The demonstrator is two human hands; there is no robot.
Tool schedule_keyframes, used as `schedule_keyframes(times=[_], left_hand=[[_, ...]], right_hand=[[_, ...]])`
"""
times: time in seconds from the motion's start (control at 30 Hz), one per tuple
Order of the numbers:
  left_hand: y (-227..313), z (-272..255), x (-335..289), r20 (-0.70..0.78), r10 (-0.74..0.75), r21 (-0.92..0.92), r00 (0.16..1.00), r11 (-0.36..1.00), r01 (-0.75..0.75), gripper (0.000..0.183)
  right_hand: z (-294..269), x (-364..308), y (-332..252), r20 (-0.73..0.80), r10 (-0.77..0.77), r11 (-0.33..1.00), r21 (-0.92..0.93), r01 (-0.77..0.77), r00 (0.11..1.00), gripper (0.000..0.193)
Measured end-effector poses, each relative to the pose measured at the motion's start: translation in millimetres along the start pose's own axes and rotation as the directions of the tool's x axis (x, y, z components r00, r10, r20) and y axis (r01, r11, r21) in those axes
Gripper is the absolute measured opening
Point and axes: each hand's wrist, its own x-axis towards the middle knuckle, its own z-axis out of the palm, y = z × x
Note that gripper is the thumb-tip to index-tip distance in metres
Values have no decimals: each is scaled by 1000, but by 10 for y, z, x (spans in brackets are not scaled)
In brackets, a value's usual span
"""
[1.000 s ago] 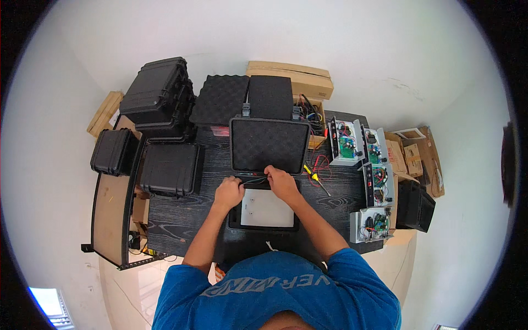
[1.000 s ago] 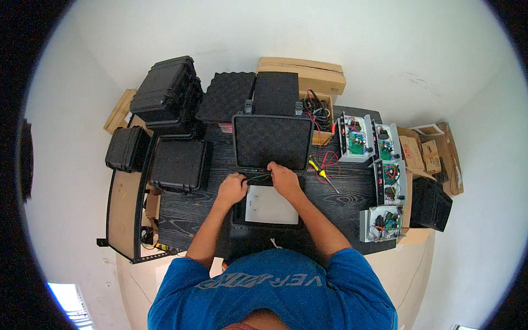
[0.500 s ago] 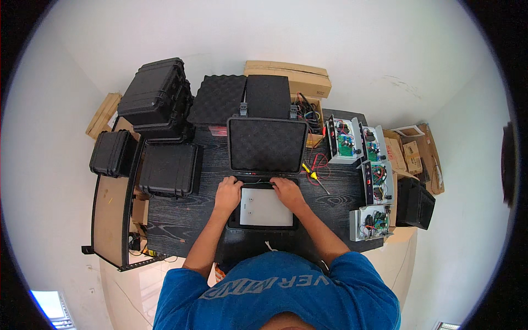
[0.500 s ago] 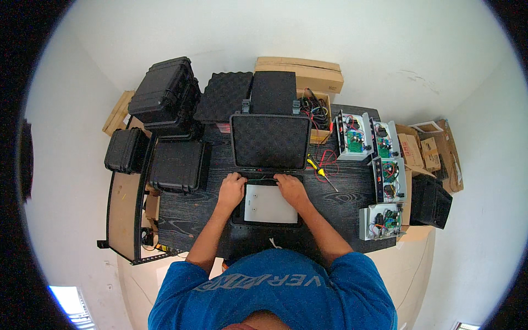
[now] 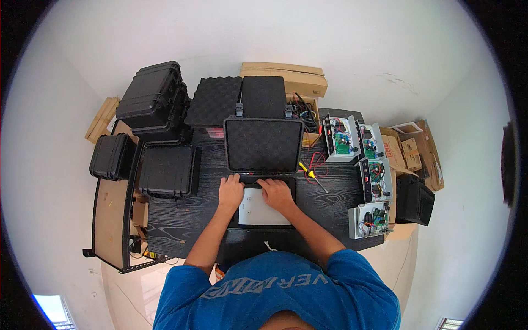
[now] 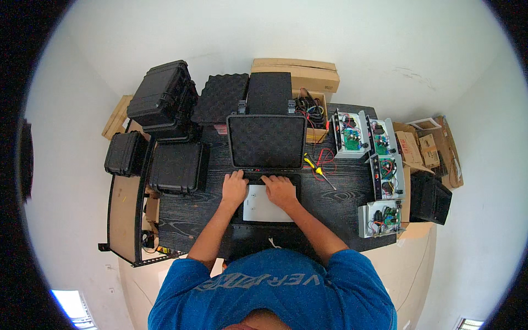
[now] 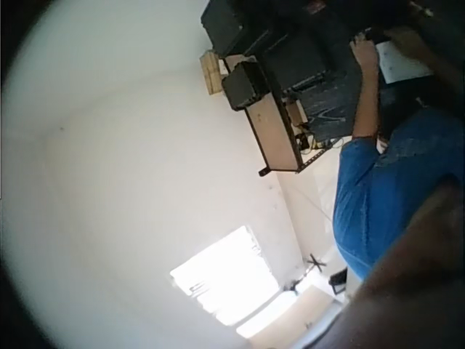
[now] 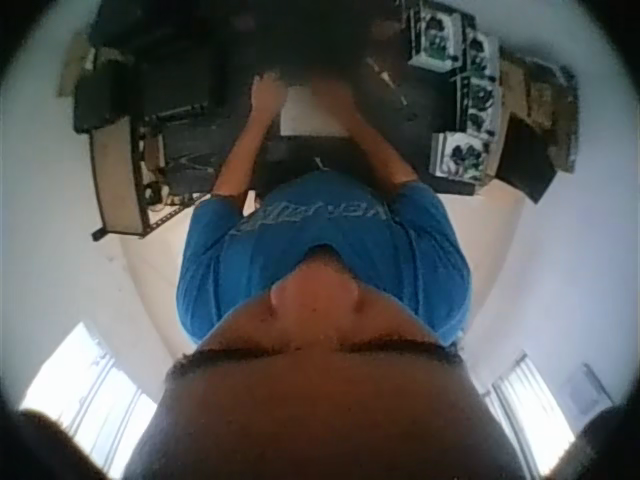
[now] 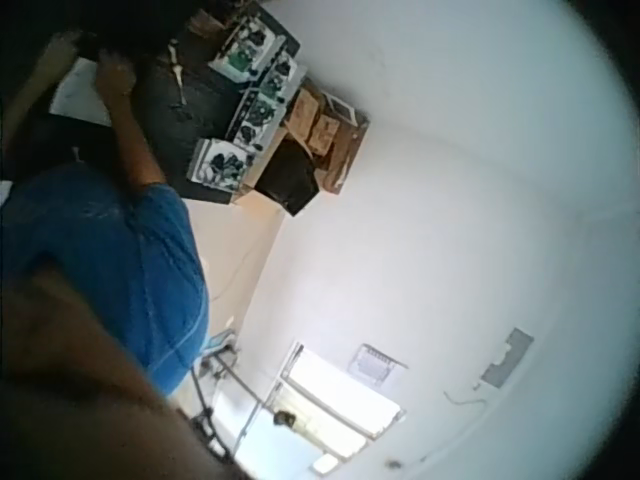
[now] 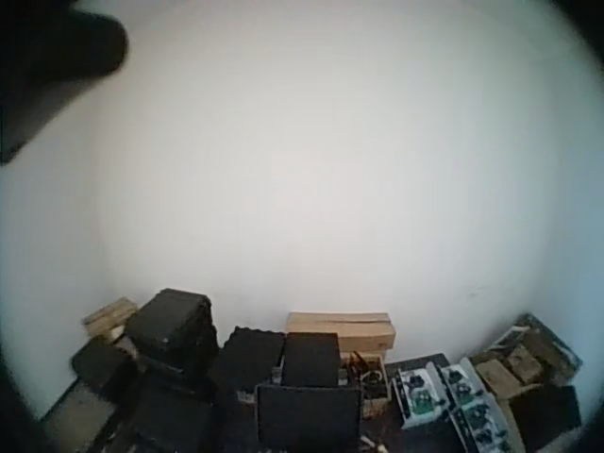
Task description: The person packs circuit boards into protective cases, then tests a board with a multimeter connected by cables.
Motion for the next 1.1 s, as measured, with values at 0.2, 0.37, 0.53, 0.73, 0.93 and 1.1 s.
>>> schedule_keyframes(times=[0.2,0.37,0.53,0.73,0.93,1.1], left_hand=[[130,-146,-66,54,-42,-97,998,994,47,32],[13,37,-373,-280,-322,-591,904,800,102,54],[-106,75,-668,-276,-355,-604,893,787,126,44],[-10,-72,-738,-295,-192,-496,936,868,22,38],[37,-192,-594,-228,-247,-425,942,896,132,43],[-32,-155,-441,-273,-252,-297,929,940,168,37]], right_hand=[[44,34,-16,190,63,995,-88,-47,980,38],[-71,76,44,154,95,994,44,-103,983,31],[-87,-22,196,97,171,985,13,-173,980,24],[-6,-91,180,63,94,995,-43,-91,994,25],[22,-131,194,14,71,996,-57,-70,997,26],[19,-147,177,19,50,996,-70,-49,999,29]])
